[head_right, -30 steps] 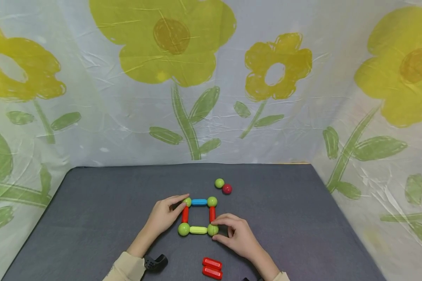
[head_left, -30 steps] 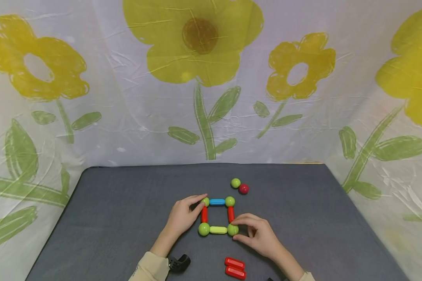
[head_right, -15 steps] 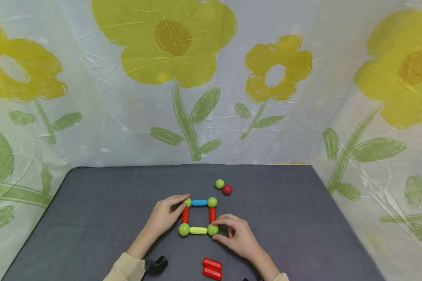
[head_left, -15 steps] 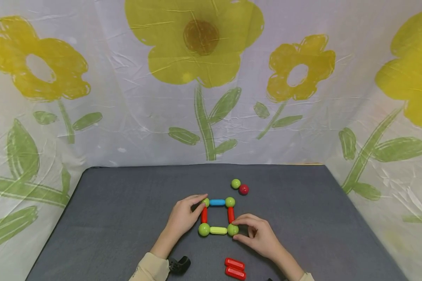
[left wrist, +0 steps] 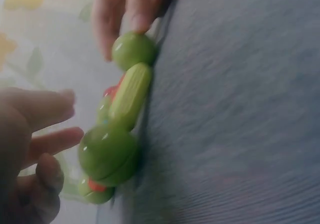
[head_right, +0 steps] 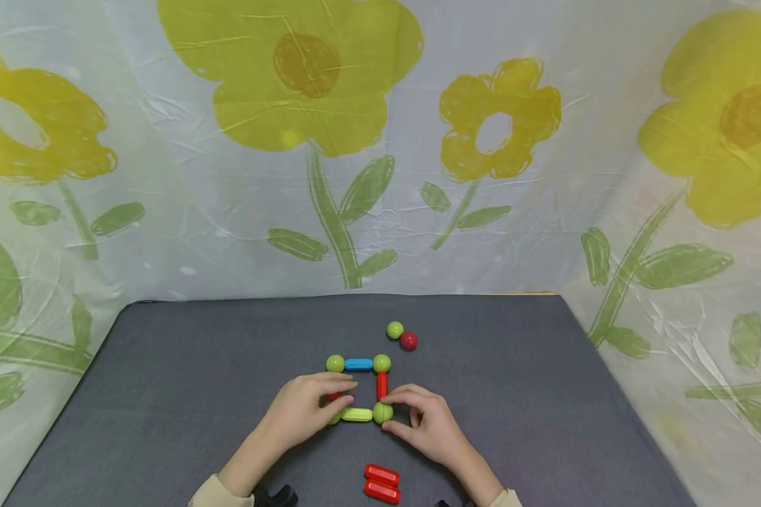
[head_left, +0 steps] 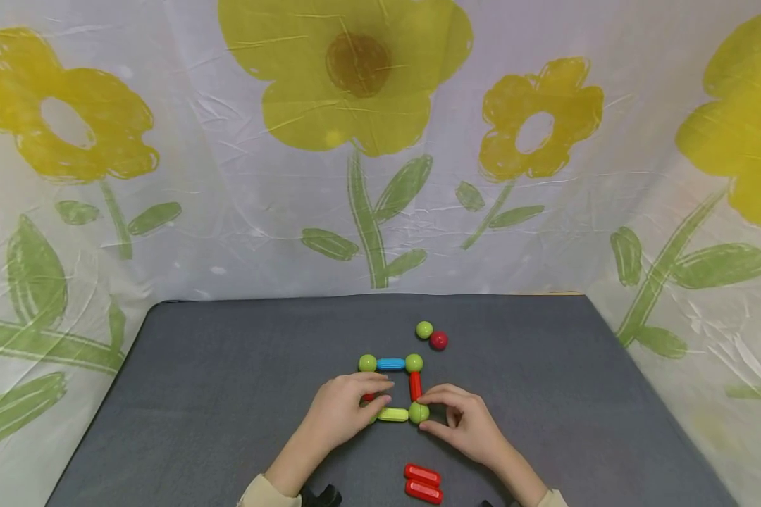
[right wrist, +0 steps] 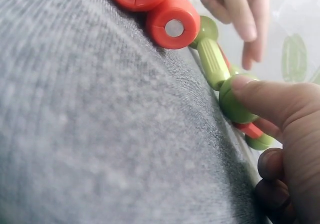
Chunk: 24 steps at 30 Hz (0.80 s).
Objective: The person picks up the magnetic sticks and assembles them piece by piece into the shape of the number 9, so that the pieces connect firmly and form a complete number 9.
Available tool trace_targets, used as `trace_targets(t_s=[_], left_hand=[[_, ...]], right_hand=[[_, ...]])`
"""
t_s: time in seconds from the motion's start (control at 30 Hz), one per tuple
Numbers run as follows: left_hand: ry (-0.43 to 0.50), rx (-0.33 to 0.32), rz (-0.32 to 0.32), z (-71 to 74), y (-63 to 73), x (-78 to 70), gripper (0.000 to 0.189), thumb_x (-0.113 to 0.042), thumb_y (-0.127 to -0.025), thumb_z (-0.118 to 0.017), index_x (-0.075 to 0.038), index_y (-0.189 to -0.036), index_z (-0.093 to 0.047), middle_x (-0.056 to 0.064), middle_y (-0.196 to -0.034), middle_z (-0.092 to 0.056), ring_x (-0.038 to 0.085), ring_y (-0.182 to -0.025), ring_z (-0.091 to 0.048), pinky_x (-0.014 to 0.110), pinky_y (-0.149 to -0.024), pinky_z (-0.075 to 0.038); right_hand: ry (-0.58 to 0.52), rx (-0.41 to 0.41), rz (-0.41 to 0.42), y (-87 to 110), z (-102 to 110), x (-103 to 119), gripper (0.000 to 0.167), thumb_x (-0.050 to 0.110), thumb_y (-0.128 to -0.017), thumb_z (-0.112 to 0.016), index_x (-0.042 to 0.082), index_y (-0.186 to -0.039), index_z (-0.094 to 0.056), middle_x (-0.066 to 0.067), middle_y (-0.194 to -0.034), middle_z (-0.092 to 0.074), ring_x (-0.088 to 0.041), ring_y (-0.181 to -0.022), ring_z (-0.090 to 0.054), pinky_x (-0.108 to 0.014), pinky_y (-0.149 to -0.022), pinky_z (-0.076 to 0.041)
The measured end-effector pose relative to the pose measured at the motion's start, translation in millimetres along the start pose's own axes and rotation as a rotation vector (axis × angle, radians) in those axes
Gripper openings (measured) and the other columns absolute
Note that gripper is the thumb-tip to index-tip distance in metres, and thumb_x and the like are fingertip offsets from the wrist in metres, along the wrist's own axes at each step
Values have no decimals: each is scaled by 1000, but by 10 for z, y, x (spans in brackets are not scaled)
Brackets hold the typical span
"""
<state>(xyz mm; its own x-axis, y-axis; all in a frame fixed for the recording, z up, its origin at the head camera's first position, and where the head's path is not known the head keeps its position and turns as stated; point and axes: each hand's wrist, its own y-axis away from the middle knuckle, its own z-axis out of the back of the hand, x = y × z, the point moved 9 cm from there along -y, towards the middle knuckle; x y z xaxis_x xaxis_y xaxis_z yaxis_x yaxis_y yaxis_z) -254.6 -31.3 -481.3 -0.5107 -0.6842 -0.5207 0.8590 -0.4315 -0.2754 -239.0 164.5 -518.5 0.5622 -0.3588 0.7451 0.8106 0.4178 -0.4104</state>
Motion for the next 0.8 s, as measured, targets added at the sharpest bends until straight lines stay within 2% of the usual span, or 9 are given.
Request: trace_targets(t_s=[0.1,0.23,0.43,0.67,0.8], left_hand=[[-37,60,-24,-103,52,-60,26,-29,-95,-83,-18,-118,-84,-2,-120,-79,17,-106,-76,42,-84,-63],[-56,96,-20,-206,102,-47,25,-30,-91,-86,-19,-114,-85,-6,-116,-79,13,-100,-76,38,-80,-62],[-45,78,-25,-245,129,1,26,-24,-87,-90,-20,-112,-86,-6,-109,-79,11,-93,-75,35,-76,-61],[67,42,-1,-254,140,91,26,-26,-89,-88,-20,-114,-86,-8,-105,-80,5,-89,-72,29,-75,-60],[94,45,6,-267,148,123,26,-28,-89,-88,-21,-114,-86,-9,-106,-79,3,-91,-72,29,-78,-60]], right_hand=[[0,1,4,1,-1,1,36,18,-85,-91,23,-118,-79,3,-116,-74,8,-52,-41,-17,-44,-40],[2,1,2,-2,8,3,37,17,-85,-91,24,-119,-78,3,-116,-74,8,-52,-40,-17,-44,-40],[3,6,-19,0,7,-10,38,16,-85,-91,25,-119,-78,4,-116,-74,8,-51,-40,-17,-44,-40],[-1,4,-57,-6,12,-24,36,17,-86,-91,24,-119,-79,5,-116,-74,7,-52,-40,-19,-44,-40],[2,8,-67,-7,4,-31,36,19,-86,-91,26,-119,-79,6,-116,-74,6,-52,-40,-19,-45,-40]])
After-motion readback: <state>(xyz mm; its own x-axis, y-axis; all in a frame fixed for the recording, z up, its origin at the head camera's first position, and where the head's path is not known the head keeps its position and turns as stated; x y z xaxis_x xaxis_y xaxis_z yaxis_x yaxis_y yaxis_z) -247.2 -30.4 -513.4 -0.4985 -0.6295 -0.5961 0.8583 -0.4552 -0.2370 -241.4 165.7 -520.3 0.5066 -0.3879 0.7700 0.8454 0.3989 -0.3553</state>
